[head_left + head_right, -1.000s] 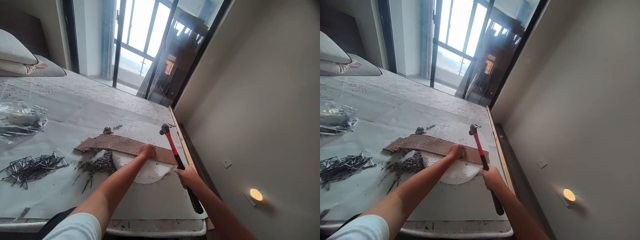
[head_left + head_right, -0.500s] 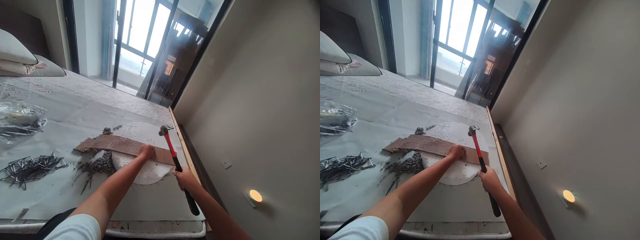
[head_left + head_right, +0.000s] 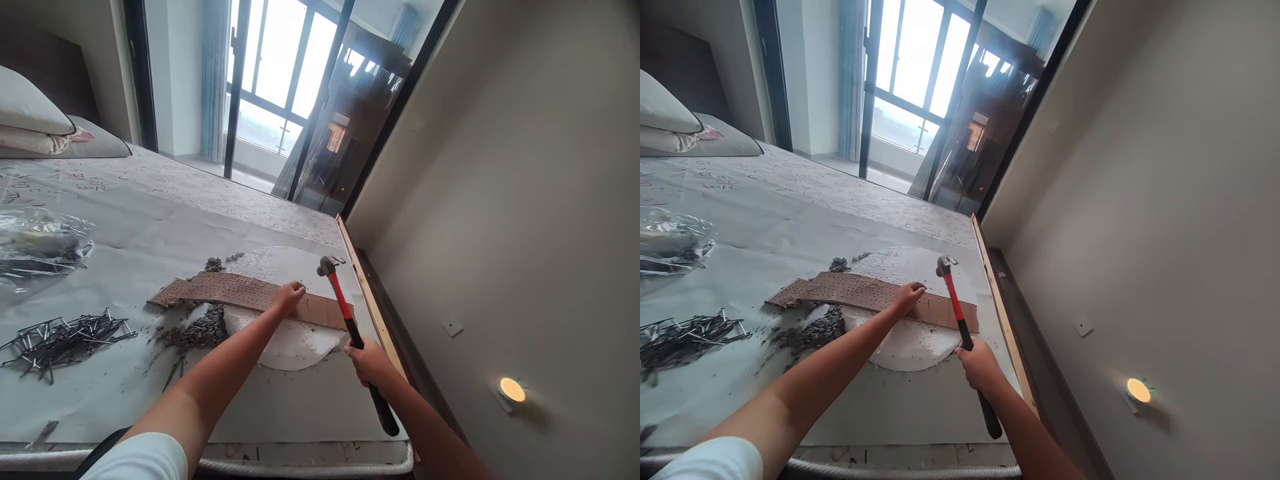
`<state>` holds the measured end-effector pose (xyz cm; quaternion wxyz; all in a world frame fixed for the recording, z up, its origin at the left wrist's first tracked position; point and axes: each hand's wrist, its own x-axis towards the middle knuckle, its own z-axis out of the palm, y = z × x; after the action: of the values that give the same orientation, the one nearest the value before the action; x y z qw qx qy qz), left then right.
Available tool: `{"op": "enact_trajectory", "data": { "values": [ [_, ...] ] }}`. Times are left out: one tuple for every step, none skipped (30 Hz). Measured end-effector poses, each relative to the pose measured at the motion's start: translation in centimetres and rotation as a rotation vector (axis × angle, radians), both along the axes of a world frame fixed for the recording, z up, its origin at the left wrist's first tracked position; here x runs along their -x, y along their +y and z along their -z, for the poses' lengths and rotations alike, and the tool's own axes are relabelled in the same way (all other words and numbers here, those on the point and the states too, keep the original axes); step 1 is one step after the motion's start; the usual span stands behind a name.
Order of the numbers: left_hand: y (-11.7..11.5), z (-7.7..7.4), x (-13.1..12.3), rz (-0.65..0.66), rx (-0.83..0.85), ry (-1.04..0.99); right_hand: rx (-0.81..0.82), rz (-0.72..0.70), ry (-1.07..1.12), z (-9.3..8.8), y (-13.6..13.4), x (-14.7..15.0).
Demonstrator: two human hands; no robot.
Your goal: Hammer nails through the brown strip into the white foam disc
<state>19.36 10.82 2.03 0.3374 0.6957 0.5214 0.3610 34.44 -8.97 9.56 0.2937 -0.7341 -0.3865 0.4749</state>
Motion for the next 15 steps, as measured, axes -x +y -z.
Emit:
{"op": "enact_trajectory", "data": {
  "values": [
    [0.1, -0.1, 0.2, -0.011, 0.016, -0.052, 0.057, -0.003, 0.018, 0.4, -0.1, 0.4],
    [0.3, -0.3, 0.4, -0.015, 0.028, -0.086, 0.102, -0.006, 0.040, 0.7, -0.2, 0.8],
    [0.3, -0.5, 0.5, -0.014, 0.038, -0.103, 0.126, -0.011, 0.063, 0.9, -0.4, 1.1],
    [0.4, -0.8, 0.6, -0.012, 0.048, -0.106, 0.129, -0.015, 0.086, 1.0, -0.6, 1.4],
    [0.4, -1.1, 0.8, -0.004, 0.057, -0.102, 0.123, -0.015, 0.109, 0.9, -0.8, 1.6],
    [0.3, -1.5, 0.9, 0.007, 0.062, -0.099, 0.113, -0.010, 0.128, 0.7, -1.2, 1.7],
    [0.1, -2.0, 1.1, 0.016, 0.062, -0.101, 0.101, -0.006, 0.149, 0.6, -1.7, 1.7],
    [-0.1, -2.4, 1.4, 0.019, 0.055, -0.108, 0.087, -0.005, 0.177, 0.6, -2.3, 1.6],
    [-0.5, -2.9, 1.9, 0.021, 0.043, -0.118, 0.081, -0.012, 0.217, 0.7, -3.0, 1.5],
    [-1.0, -3.3, 2.5, 0.022, 0.028, -0.126, 0.080, -0.029, 0.270, 1.0, -3.9, 1.4],
    [-1.6, -3.6, 3.3, 0.025, 0.009, -0.127, 0.076, -0.051, 0.335, 1.5, -4.8, 1.4],
    [-2.2, -3.8, 4.4, 0.029, -0.010, -0.118, 0.079, -0.079, 0.405, 2.2, -5.8, 1.5],
    [-2.9, -3.9, 5.8, 0.034, -0.030, -0.097, 0.067, -0.097, 0.466, 2.9, -6.8, 1.7],
    [-3.5, -4.0, 7.4, 0.036, -0.055, -0.065, 0.053, -0.107, 0.515, 3.6, -7.8, 2.1],
    [-4.1, -4.0, 9.1, 0.027, -0.081, -0.024, 0.044, -0.117, 0.556, 4.3, -8.6, 2.5]
  ]
}}
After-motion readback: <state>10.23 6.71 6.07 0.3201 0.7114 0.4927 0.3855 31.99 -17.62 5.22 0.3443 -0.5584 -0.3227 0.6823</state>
